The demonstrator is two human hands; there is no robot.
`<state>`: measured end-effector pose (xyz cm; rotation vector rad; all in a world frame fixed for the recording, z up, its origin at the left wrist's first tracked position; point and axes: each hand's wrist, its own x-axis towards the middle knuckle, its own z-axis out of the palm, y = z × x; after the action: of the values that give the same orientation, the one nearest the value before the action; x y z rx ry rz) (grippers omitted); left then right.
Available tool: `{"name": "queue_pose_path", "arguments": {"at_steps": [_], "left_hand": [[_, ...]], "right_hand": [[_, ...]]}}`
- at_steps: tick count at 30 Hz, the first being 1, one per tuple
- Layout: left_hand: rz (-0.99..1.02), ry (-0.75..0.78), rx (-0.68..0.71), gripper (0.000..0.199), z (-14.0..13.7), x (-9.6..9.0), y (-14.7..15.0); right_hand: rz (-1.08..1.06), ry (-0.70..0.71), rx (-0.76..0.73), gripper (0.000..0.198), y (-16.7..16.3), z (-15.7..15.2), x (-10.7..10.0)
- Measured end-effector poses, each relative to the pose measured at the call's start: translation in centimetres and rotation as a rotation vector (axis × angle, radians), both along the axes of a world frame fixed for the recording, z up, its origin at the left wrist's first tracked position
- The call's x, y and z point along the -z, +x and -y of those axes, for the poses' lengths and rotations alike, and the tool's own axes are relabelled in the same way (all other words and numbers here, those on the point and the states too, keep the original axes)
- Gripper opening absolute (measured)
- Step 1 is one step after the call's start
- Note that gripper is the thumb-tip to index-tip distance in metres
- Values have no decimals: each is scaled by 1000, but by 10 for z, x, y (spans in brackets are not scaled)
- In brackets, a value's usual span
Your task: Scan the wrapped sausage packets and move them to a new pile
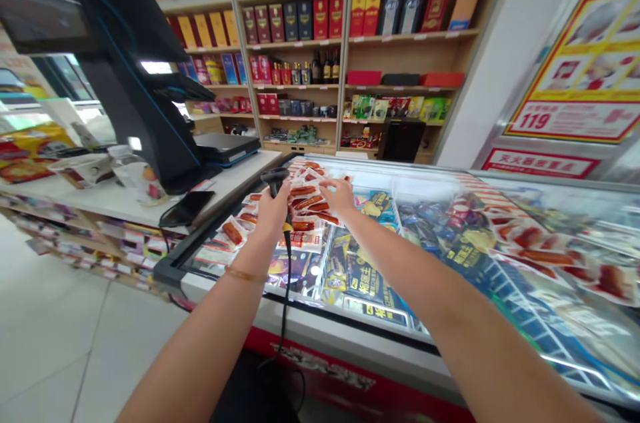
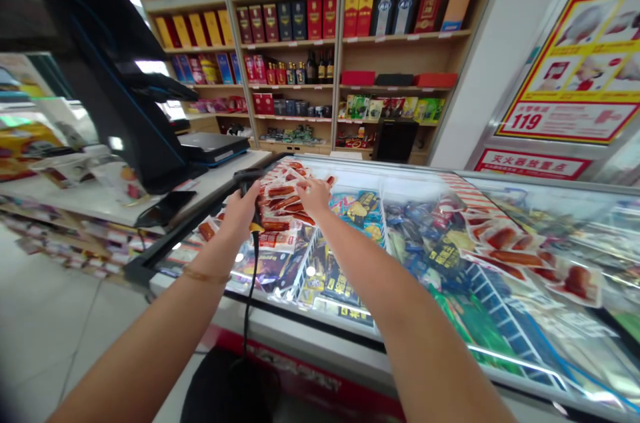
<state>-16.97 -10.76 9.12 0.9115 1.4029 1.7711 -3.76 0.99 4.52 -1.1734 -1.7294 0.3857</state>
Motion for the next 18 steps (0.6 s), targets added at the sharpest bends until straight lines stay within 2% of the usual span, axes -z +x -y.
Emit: {"name": "queue_pose_path", "arguments": {"at_steps": [4,12,15,18], "left_hand": [[55,-31,134,32,0,3,30],[57,-51,410,34,-10,11,144],[58,-58,504,36,-11,17,182],[23,-44,568,36,-11,31,202]], "right_hand": [[30,53,36,15,54,7,9],[147,47,331,21,229,45,35],[270,-18,387,20,286,56,43],[294,-77,400,21,337,55,52]]}}
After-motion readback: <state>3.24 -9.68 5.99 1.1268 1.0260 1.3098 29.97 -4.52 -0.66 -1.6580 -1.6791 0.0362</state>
